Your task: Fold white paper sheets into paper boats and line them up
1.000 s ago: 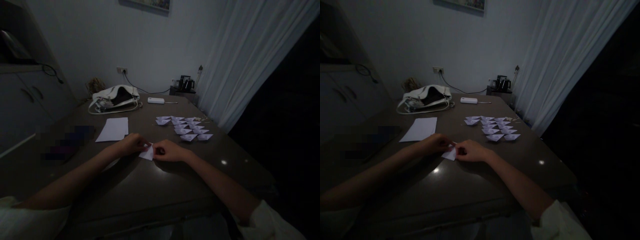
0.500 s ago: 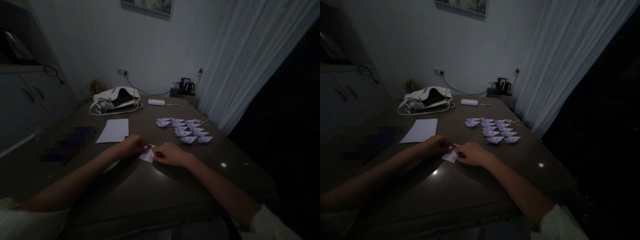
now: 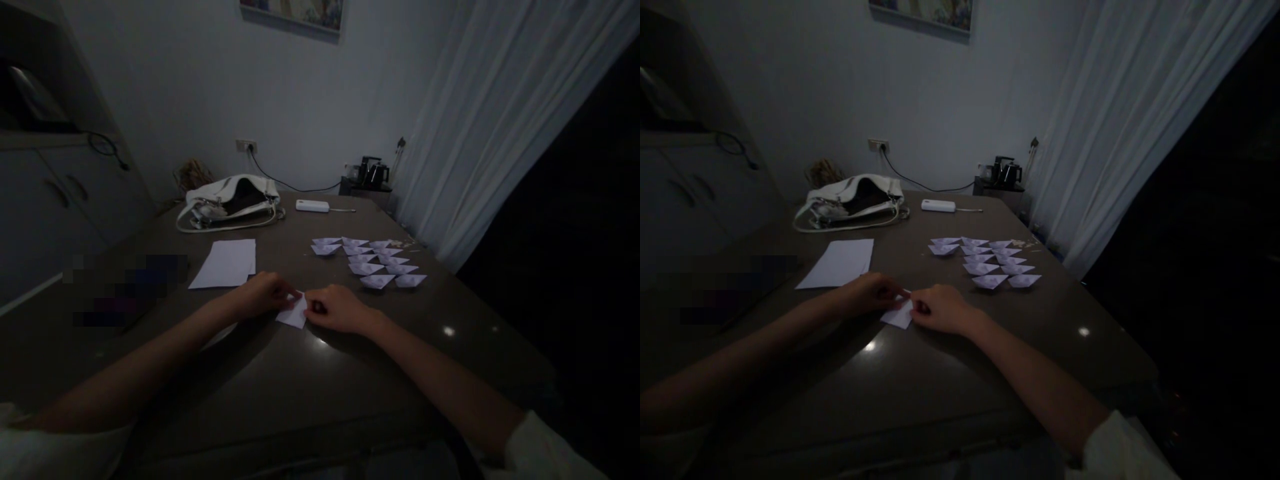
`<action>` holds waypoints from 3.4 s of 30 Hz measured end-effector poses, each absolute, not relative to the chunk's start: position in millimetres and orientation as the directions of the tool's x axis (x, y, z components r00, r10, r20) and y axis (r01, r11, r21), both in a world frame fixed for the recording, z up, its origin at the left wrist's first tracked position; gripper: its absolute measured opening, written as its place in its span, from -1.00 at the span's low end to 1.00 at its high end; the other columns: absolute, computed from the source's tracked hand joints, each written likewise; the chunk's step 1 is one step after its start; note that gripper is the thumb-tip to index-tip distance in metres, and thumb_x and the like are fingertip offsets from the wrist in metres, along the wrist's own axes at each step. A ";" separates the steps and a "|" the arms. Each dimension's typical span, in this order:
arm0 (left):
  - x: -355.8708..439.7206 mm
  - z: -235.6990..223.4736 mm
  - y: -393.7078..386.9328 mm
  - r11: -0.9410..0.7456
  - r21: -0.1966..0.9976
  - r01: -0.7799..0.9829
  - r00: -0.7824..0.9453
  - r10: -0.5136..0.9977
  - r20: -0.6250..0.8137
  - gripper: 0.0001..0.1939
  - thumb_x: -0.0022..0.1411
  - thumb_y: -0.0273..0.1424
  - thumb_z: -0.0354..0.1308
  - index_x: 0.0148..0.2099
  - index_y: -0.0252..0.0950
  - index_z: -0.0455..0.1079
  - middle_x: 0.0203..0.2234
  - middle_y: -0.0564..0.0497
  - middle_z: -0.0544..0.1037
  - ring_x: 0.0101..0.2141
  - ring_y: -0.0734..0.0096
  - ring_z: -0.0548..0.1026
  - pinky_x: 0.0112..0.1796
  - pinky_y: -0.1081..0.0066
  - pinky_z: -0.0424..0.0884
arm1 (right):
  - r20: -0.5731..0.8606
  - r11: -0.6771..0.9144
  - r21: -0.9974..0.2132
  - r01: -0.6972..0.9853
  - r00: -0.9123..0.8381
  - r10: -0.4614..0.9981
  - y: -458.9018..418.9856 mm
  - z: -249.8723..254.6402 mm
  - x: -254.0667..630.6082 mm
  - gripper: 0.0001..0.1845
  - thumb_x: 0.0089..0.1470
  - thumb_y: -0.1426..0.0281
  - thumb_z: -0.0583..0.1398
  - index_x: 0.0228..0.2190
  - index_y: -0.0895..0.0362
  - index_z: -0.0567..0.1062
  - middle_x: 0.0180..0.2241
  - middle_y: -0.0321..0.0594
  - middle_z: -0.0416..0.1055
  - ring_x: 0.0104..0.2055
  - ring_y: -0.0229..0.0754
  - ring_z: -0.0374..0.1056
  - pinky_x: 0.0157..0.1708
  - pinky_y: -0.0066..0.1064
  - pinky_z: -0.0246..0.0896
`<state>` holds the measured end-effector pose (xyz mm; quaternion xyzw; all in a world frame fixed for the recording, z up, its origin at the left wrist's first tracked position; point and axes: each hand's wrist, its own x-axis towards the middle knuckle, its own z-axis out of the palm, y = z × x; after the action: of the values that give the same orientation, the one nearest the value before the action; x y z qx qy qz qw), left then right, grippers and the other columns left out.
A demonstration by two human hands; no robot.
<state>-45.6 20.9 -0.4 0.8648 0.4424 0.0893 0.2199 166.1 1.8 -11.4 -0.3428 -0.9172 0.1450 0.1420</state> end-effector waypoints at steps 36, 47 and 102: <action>-46.6 0.7 19.9 -0.510 0.477 0.715 0.590 0.807 -0.022 -0.64 0.09 -0.22 0.16 -0.09 -0.25 0.52 -0.57 0.09 0.37 -0.54 0.46 0.31 -0.51 0.53 0.12 | 0.230 0.518 -0.451 0.727 -0.466 0.854 26.9 -18.8 172.6 -0.95 -0.05 0.44 0.21 -0.46 0.17 0.45 -0.50 -0.30 0.41 -0.48 -0.32 0.28 -0.49 -0.52 -0.01; -46.1 0.7 18.6 -0.505 0.480 0.717 0.584 0.811 -0.018 -0.65 0.09 -0.24 0.16 -0.11 -0.27 0.52 -0.58 0.08 0.41 -0.56 0.47 0.30 -0.54 0.54 0.12 | 0.298 0.663 -0.364 0.654 -0.593 0.748 28.0 -18.4 170.5 -0.92 0.01 0.41 0.21 -0.38 0.13 0.51 -0.37 -0.26 0.44 -0.34 -0.27 0.32 -0.38 -0.48 0.07; -46.8 3.8 11.5 -0.723 0.381 0.576 0.734 0.663 0.147 -0.47 0.13 -0.11 0.15 0.08 -0.26 0.31 -0.07 -0.14 0.41 -0.08 0.16 0.36 -0.10 0.30 0.27 | 0.306 0.772 -0.355 0.527 -0.715 0.628 19.5 -7.9 181.7 -0.66 0.02 0.21 0.22 -0.18 0.10 0.40 -0.20 -0.21 0.40 -0.21 -0.20 0.31 -0.26 -0.42 0.12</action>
<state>-46.8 11.5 3.8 0.9179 0.3375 0.1379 0.1567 181.7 19.5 -7.9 -0.3146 -0.9180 0.1217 0.2086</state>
